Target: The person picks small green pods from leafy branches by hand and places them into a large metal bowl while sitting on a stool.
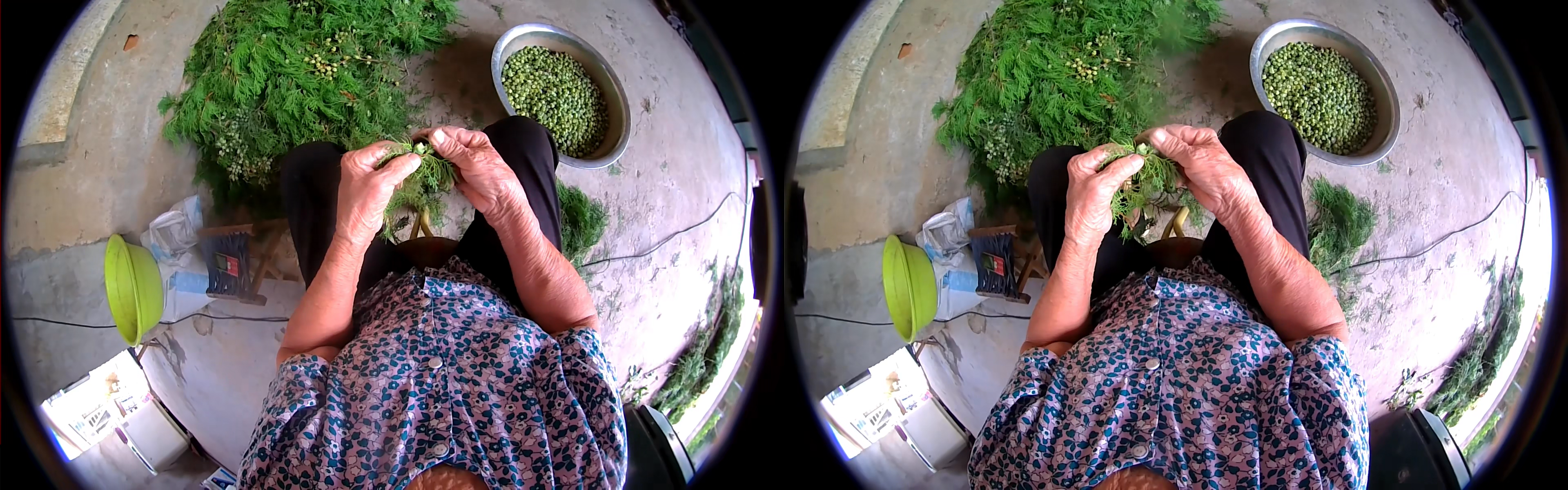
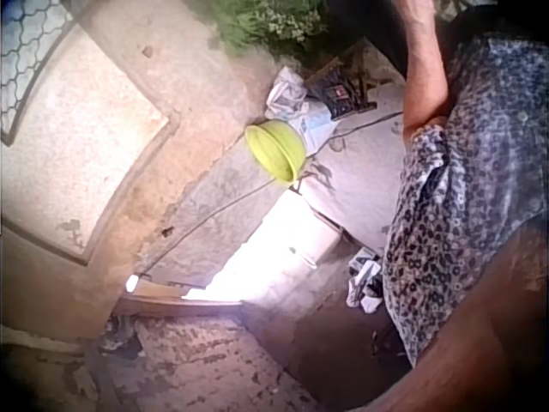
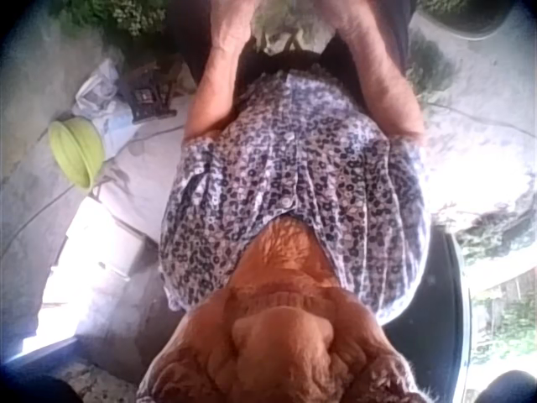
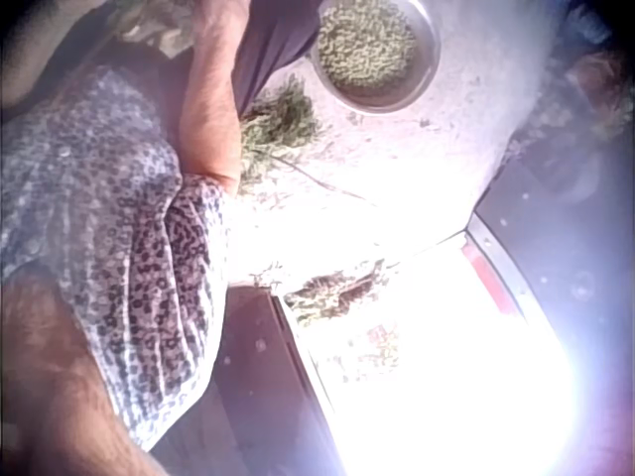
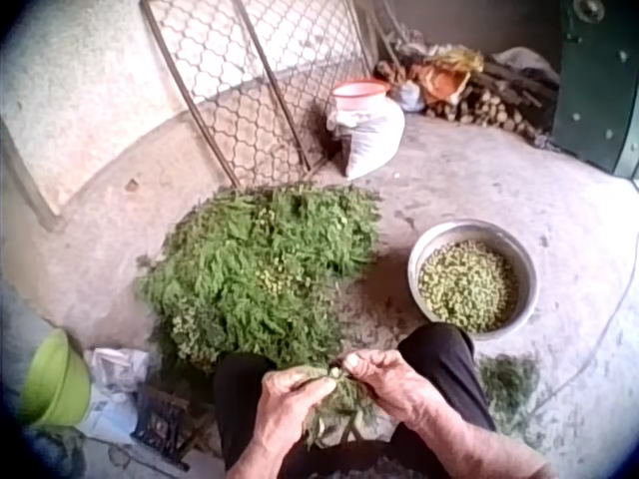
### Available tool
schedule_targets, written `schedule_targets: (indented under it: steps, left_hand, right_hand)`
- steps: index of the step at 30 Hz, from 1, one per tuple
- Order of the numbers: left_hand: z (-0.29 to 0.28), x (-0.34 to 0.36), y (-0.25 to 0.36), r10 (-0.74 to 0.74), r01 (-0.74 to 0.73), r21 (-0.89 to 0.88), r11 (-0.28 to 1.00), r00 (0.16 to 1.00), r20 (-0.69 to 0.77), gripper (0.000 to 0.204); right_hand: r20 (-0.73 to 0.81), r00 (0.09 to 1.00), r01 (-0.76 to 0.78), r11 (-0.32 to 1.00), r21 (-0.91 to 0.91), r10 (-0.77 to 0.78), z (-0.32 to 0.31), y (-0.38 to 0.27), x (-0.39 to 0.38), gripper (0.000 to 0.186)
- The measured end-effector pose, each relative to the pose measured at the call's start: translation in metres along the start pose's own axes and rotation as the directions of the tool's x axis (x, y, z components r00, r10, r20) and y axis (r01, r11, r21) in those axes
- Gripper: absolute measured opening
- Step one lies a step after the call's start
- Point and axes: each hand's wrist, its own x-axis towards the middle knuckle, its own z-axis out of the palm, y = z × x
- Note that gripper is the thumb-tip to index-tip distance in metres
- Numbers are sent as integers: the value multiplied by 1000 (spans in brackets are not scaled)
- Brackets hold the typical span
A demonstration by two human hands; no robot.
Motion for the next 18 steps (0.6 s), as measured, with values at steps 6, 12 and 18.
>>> schedule_targets:
  steps: [6,12,18]
  left_hand:
    - [-2,1,-2,-80,73,-185,980,996,-29,5]
    - [-2,1,-4,-152,149,-271,951,988,10,4]
    - [-2,0,-2,-148,166,-353,921,986,79,3]
  right_hand:
    - [-25,1000,1,1000,14,-1,2,0,-3,19]
    - [-35,999,-12,995,101,15,5,4,-2,16]
    - [-16,995,-90,976,199,95,5,2,-3,16]
